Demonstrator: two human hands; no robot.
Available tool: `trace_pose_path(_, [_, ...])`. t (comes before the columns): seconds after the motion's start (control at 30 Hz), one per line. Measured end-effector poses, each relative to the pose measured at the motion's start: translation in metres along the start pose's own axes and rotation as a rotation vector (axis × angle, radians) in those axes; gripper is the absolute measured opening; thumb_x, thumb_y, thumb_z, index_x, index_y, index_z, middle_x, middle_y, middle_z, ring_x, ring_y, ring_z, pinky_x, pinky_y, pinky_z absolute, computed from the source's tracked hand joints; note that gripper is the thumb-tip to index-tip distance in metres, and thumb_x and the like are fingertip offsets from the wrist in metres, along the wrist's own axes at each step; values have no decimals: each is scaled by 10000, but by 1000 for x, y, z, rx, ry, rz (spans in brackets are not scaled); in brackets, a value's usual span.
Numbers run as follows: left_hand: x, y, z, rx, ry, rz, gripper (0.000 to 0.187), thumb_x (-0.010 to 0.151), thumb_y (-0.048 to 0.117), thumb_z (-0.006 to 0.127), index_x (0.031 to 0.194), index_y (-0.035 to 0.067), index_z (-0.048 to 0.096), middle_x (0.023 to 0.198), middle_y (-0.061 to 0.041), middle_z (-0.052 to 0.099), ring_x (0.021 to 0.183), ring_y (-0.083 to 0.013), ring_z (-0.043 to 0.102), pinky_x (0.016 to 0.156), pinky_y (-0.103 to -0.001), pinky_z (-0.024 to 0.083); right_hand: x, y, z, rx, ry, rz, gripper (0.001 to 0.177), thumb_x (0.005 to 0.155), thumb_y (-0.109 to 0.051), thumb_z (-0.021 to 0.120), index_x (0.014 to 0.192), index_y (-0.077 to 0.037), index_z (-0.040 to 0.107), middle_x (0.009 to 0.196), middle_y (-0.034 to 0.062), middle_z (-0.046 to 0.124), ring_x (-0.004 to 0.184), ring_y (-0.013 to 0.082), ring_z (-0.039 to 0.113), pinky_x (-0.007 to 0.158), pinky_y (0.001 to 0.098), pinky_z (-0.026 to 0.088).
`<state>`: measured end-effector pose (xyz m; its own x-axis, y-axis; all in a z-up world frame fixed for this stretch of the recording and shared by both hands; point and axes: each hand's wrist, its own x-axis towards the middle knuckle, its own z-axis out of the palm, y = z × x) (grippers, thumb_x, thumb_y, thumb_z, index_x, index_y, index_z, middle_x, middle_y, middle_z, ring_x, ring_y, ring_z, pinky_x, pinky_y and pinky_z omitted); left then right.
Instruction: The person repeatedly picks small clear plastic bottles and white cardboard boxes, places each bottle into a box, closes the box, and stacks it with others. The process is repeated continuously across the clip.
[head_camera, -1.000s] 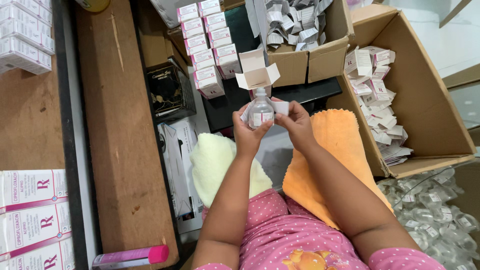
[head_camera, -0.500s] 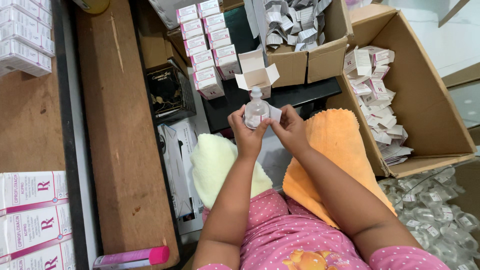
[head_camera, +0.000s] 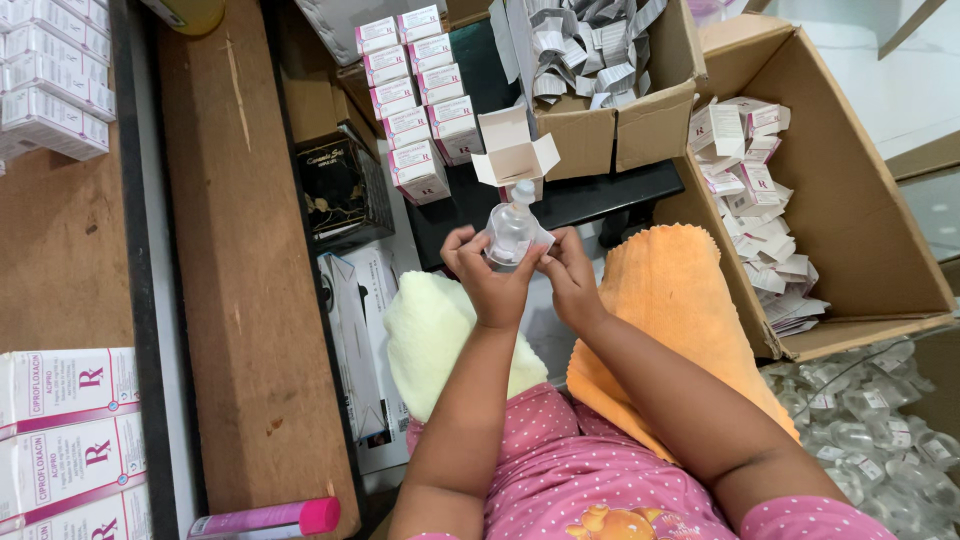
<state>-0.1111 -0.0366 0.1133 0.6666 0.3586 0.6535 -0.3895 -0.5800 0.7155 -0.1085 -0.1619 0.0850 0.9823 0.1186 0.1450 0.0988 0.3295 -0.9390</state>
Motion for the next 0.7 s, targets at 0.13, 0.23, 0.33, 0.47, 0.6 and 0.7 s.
trace_pose_path(0.13, [-5,-9,2,-49,-100,66,784,732,300,975,1233,73,416,1314,-163,522,1196,-343,576,1004,-449,513,2,5,-7,165,-21,115,326,986,-198,569,1229,-20,443,1052,21,590,1010,91,598,947,280,523])
trace_pose_path(0.23, [-6,-11,6,32,-98,133,811,699,349,960,1193,72,379,1198,-173,476,1094,-359,531,922,-447,490,3,7,-8,11,-84,42,474,966,-248,698,1265,-21,409,977,34,566,930,95,550,868,258,479])
trace_pose_path(0.33, [-8,-9,8,78,-125,176,751,754,317,950,1182,80,380,1157,-176,453,1073,-367,508,888,-453,483,-2,12,-5,-71,-70,39,643,875,-283,808,1291,-29,389,973,27,524,893,78,502,809,241,451])
trace_pose_path(0.47, [-9,-3,11,68,-221,166,718,776,284,932,1194,76,385,1165,-199,441,1099,-387,487,895,-466,484,-2,18,-6,-287,109,179,621,854,-279,825,1269,-27,436,967,77,551,839,98,507,724,253,445])
trace_pose_path(0.6, [-4,1,11,26,-243,216,659,729,169,874,1152,77,377,1323,-296,415,1168,-431,478,991,-511,464,8,17,-6,56,112,79,577,878,-176,827,1249,-15,416,1165,103,621,1041,103,637,877,239,546])
trace_pose_path(0.7, [1,1,11,-216,-240,82,657,869,152,858,1284,81,353,1536,-289,354,1242,-328,521,1052,-434,519,14,5,-10,23,58,120,596,844,-74,826,1267,-1,414,1194,138,629,973,139,610,784,271,522])
